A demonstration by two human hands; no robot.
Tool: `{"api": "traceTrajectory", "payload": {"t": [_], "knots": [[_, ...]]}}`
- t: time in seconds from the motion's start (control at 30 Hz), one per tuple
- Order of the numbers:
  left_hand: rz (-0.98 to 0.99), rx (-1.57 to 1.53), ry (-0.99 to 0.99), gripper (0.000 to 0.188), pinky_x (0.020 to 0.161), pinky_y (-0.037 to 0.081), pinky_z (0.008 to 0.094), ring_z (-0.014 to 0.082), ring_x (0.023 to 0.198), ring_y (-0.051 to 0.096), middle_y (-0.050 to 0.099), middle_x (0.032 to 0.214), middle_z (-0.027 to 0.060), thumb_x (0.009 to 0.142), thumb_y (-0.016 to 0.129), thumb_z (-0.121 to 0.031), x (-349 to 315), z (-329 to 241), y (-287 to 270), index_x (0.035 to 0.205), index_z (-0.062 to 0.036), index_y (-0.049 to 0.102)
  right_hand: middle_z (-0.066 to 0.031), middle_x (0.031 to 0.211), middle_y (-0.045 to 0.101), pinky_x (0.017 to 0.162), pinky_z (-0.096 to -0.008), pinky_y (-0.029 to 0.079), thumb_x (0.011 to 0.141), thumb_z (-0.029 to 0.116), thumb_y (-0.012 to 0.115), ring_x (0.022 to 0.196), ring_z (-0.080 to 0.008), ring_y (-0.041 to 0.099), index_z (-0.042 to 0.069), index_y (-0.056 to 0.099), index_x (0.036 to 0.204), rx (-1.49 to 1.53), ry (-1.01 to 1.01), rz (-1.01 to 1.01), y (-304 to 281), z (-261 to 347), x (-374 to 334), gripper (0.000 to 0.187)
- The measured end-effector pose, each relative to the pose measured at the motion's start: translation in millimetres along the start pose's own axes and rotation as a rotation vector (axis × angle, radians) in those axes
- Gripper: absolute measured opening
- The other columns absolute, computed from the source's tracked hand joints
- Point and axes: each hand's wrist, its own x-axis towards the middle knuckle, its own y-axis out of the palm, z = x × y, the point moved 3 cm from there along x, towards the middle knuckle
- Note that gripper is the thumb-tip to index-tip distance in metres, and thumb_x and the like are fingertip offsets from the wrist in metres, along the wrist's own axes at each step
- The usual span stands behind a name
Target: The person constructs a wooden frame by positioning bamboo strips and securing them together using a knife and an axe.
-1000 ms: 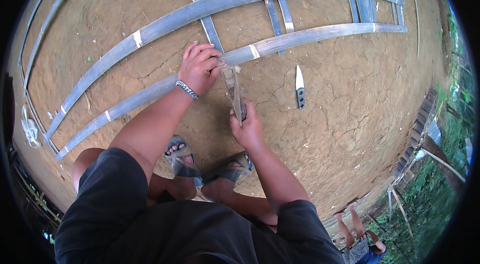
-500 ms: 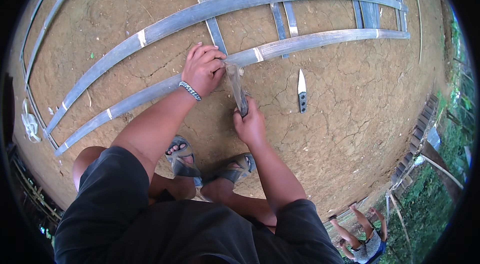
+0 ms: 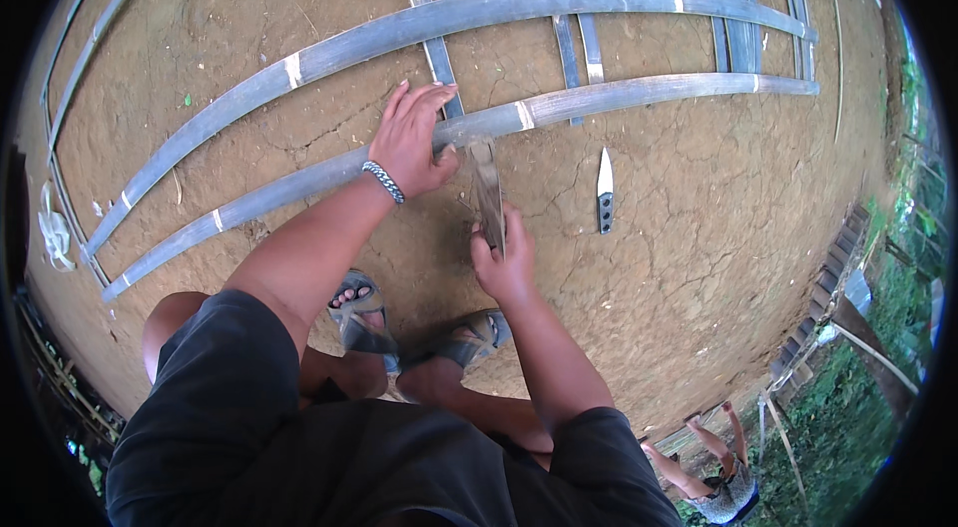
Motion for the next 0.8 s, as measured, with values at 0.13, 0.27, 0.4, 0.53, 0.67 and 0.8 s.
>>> {"api": "traceTrajectory", "payload": {"t": [0.13,0.27,0.4,0.53,0.67,0.8], "knots": [[0.006,-0.016,-0.031,0.067,0.123,0.023,0.0531,0.0272,0.132,0.051,0.059,0.135,0.0118,0.077,0.056,-0.001,-0.6,5.0,5.5,0.142,-0.0098,0.045,-0.0192,0.084,0.068,0.074,-0.0413,0.054,0.088,0.011,0.066,0.08,-0.0368,0.07,0.004,0.057,0.12,-0.066,0.076,0.064,7.7,-10.6,2.4,0.035],[0.045,0.009,-0.056,0.067,0.122,0.025,0.0529,0.0271,0.132,0.052,0.059,0.136,0.0114,0.076,0.054,0.001,-1.3,8.4,7.0,0.142,-0.0096,0.046,-0.0188,0.084,0.068,0.073,-0.045,0.054,0.087,0.011,0.066,0.08,-0.0394,0.068,0.005,0.058,0.118,0.046,0.167,0.096,9.7,-7.0,6.3,0.032],[-0.002,0.021,-0.032,0.067,0.122,0.027,0.0518,0.0261,0.132,0.052,0.06,0.135,0.0107,0.077,0.054,0.002,-3.0,10.3,8.3,0.142,-0.0099,0.046,-0.0201,0.084,0.068,0.072,-0.0445,0.054,0.087,0.01,0.065,0.078,-0.0393,0.068,0.005,0.058,0.118,-0.023,-0.031,0.085,8.1,-17.2,-9.5,0.032],[0.016,0.04,-0.037,0.067,0.121,0.027,0.051,0.0254,0.132,0.053,0.061,0.134,0.0104,0.077,0.054,0.002,-1.6,6.3,9.3,0.142,-0.0097,0.047,-0.0217,0.084,0.067,0.072,-0.0426,0.054,0.088,0.009,0.065,0.077,-0.0378,0.069,0.005,0.057,0.12,0.077,0.055,-0.021,25.5,-30.5,-1.8,0.033],[0.031,0.058,-0.029,0.066,0.122,0.028,0.0509,0.0254,0.132,0.052,0.06,0.134,0.0107,0.077,0.054,0.002,-2.0,7.5,9.3,0.142,-0.0095,0.046,-0.0218,0.087,0.067,0.072,-0.0425,0.054,0.088,0.009,0.065,0.077,-0.0377,0.068,0.004,0.056,0.123,0.024,0.15,0.064,14.8,-12.1,6.6,0.036],[0.013,0.052,-0.033,0.065,0.122,0.027,0.0503,0.0239,0.133,0.052,0.06,0.134,0.0101,0.078,0.056,0.001,-2.2,6.8,9.7,0.142,-0.0089,0.046,-0.0159,0.098,0.066,0.095,-0.0377,0.047,0.094,0.017,0.064,0.098,-0.0233,0.061,0.0,0.063,0.109,-0.087,0.005,0.125,8.6,-18.8,1.7,0.022]]}}
